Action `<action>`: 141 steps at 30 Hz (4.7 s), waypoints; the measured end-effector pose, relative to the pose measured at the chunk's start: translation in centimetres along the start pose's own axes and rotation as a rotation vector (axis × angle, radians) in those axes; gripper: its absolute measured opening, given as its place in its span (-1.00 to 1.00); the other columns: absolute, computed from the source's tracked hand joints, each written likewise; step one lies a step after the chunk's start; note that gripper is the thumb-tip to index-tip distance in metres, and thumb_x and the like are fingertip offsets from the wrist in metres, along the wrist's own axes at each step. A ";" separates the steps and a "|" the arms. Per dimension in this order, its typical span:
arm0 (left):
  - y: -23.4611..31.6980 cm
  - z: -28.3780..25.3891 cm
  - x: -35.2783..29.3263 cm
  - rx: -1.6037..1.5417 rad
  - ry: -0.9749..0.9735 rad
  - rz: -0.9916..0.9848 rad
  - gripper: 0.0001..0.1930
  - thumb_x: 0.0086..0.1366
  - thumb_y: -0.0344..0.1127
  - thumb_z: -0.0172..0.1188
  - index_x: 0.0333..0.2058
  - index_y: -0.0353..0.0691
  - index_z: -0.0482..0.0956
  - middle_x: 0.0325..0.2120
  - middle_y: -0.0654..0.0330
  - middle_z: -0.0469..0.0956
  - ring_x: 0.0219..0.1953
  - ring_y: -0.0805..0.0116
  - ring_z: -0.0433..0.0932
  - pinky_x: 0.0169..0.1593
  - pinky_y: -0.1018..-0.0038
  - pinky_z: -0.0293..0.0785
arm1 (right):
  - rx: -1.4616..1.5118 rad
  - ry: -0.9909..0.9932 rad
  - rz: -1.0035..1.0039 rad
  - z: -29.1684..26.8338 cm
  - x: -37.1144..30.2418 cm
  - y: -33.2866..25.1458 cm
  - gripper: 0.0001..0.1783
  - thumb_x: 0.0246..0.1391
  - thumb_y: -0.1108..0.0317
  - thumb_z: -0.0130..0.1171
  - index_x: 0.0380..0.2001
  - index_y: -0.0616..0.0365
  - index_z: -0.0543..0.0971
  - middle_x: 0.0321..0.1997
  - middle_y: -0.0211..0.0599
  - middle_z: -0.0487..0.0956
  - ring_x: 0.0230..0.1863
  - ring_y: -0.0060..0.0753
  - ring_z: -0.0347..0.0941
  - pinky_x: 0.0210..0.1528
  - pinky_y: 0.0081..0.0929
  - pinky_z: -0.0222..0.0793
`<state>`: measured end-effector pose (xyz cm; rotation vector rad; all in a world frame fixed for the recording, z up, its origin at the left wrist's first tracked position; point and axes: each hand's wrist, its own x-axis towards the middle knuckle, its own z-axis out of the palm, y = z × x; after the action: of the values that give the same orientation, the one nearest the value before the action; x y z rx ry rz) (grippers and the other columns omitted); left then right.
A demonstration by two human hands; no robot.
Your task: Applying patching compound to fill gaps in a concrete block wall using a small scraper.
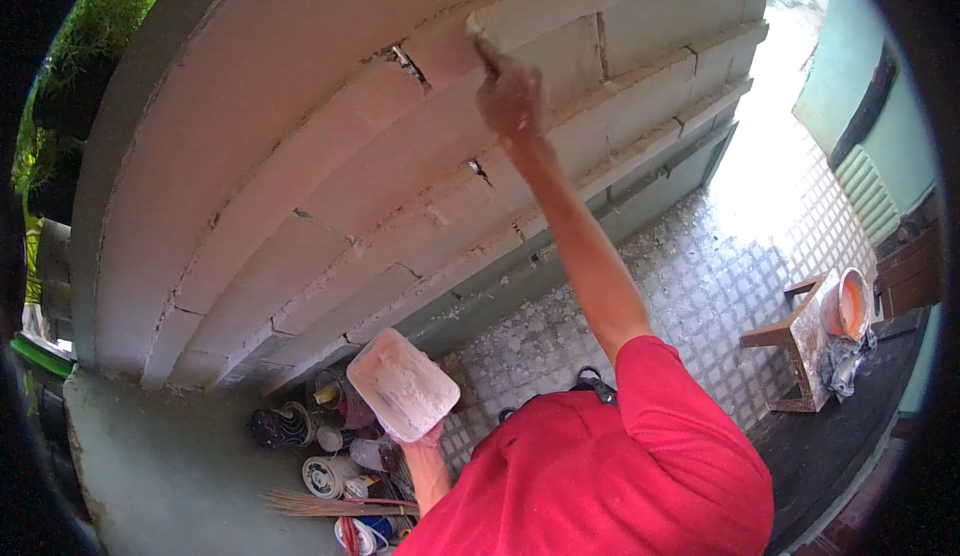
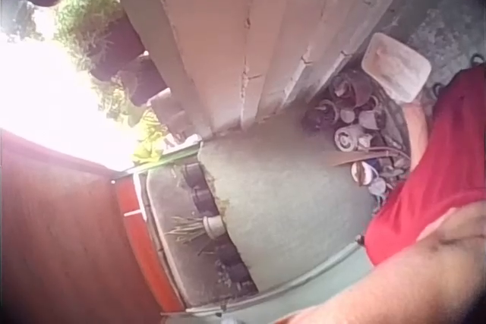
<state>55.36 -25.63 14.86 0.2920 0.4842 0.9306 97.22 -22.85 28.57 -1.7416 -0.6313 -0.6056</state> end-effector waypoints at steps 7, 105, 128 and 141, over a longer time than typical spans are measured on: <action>-0.2 0.1 -0.7 -0.050 0.015 -0.014 -0.43 0.34 0.09 -0.09 0.21 -0.09 0.29 0.11 0.07 0.40 0.09 -0.02 0.43 0.16 0.04 0.39 | 0.232 -0.064 -0.133 1.0 -3.8 -3.4 -0.66 0.05 0.42 0.05 -0.10 0.08 0.63 -0.49 0.13 0.52 -0.51 -0.22 0.58 -0.42 -0.31 0.42; -3.4 -0.5 -1.5 -0.060 -0.083 -0.101 -0.42 0.33 0.17 -0.12 0.20 0.00 0.31 0.11 0.16 0.44 0.10 0.02 0.45 0.15 -0.04 0.39 | 0.329 -0.361 0.064 1.8 0.9 2.9 -0.86 -0.07 0.38 0.09 -0.53 0.24 0.51 -0.57 -0.15 0.52 -0.51 -0.21 0.41 -0.38 -0.31 0.36; -2.5 -1.9 0.3 -0.064 -0.239 -0.148 -0.38 0.33 0.18 -0.16 0.29 0.05 0.20 0.23 0.24 0.31 0.24 0.10 0.32 0.24 -0.01 0.29 | 0.292 -0.428 -0.020 -5.2 3.6 4.6 -0.62 0.09 0.51 0.07 0.01 0.19 0.56 -0.22 -0.14 0.64 -0.26 -0.69 0.41 -0.18 -0.63 0.37; -2.8 1.1 2.6 0.047 -0.233 -0.171 -0.37 0.35 0.20 -0.20 0.30 0.06 0.18 0.27 0.27 0.25 0.28 0.10 0.24 0.30 -0.01 0.17 | -0.282 0.022 -0.858 -4.9 9.8 11.3 -0.45 -0.07 0.49 0.20 0.08 0.07 0.51 0.24 -0.21 0.42 0.29 0.03 0.27 0.31 -0.03 0.20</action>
<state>59.19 -25.09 13.85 0.3906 0.3109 0.7091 111.65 -29.09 28.61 -1.6661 -1.3443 -1.3490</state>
